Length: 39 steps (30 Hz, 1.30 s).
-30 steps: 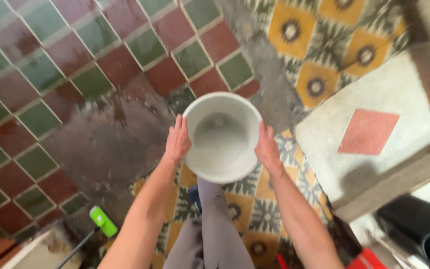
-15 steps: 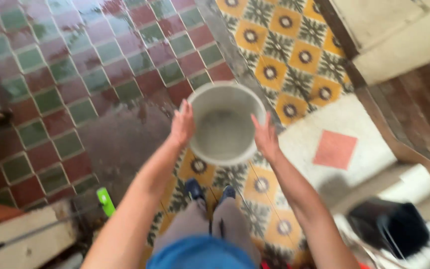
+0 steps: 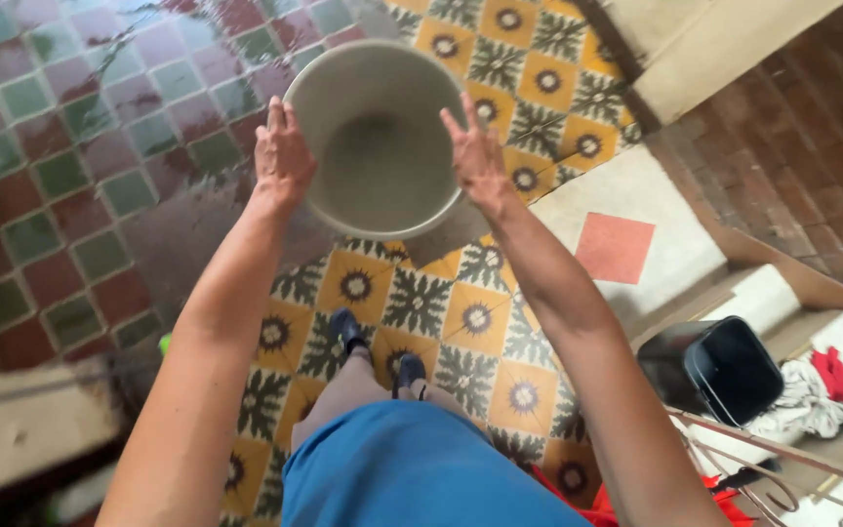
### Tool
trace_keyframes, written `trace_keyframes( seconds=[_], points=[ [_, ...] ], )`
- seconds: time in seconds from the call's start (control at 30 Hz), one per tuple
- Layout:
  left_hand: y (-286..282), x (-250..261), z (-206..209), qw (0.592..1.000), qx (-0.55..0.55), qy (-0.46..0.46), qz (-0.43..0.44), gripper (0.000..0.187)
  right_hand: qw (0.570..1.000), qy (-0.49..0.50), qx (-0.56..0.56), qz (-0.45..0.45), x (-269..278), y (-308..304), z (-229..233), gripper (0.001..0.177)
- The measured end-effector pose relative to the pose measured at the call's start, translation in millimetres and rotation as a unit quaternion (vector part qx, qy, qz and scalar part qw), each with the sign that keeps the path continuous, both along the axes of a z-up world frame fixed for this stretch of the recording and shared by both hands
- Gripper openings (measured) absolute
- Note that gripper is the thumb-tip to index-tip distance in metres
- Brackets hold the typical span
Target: The person attaches a red cloth to a green floor squeegee, carries a white bucket filled with water across a tiled floor, and applies water to the ground using the tool.
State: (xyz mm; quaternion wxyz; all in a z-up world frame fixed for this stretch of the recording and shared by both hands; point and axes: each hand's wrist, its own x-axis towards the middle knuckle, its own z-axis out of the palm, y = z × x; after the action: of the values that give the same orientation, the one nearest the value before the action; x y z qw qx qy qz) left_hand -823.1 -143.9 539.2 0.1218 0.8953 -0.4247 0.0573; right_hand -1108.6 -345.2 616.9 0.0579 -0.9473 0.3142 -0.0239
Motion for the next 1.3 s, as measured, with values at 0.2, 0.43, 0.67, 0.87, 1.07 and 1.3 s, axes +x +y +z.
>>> trace_keyframes(
  seconds=[0.2, 0.43, 0.67, 0.87, 1.07, 1.3],
  points=[
    [61.7, -69.7, -21.2, 0.998, -0.020, -0.048, 0.030, 0.083, 0.999, -0.037, -0.013, 0.015, -50.7, 30.4, -30.9, 0.081],
    [124.9, -152.9, -48.0, 0.999, -0.013, 0.021, 0.031, 0.072, 0.998, -0.056, -0.007, 0.014, -133.6, 95.6, -95.2, 0.089],
    [175.4, -208.8, -89.8, 0.994, 0.000, 0.108, -0.032, 0.082, 0.994, -0.072, 0.056, -0.066, -209.0, 192.1, -136.8, 0.092],
    [226.1, -254.6, -140.6, 0.984, 0.020, 0.144, -0.106, 0.090, 0.975, -0.076, 0.123, -0.168, -280.2, 283.3, -163.7, 0.089],
    [271.2, -300.2, -222.3, 0.978, 0.052, 0.132, -0.155, 0.091, 0.955, -0.101, 0.135, -0.245, -347.7, 361.7, -209.7, 0.073],
    [292.1, -353.6, -269.4, 0.963, 0.099, 0.162, -0.191, 0.085, 0.936, -0.079, 0.165, -0.302, -401.2, 400.7, -223.2, 0.072]
  ],
)
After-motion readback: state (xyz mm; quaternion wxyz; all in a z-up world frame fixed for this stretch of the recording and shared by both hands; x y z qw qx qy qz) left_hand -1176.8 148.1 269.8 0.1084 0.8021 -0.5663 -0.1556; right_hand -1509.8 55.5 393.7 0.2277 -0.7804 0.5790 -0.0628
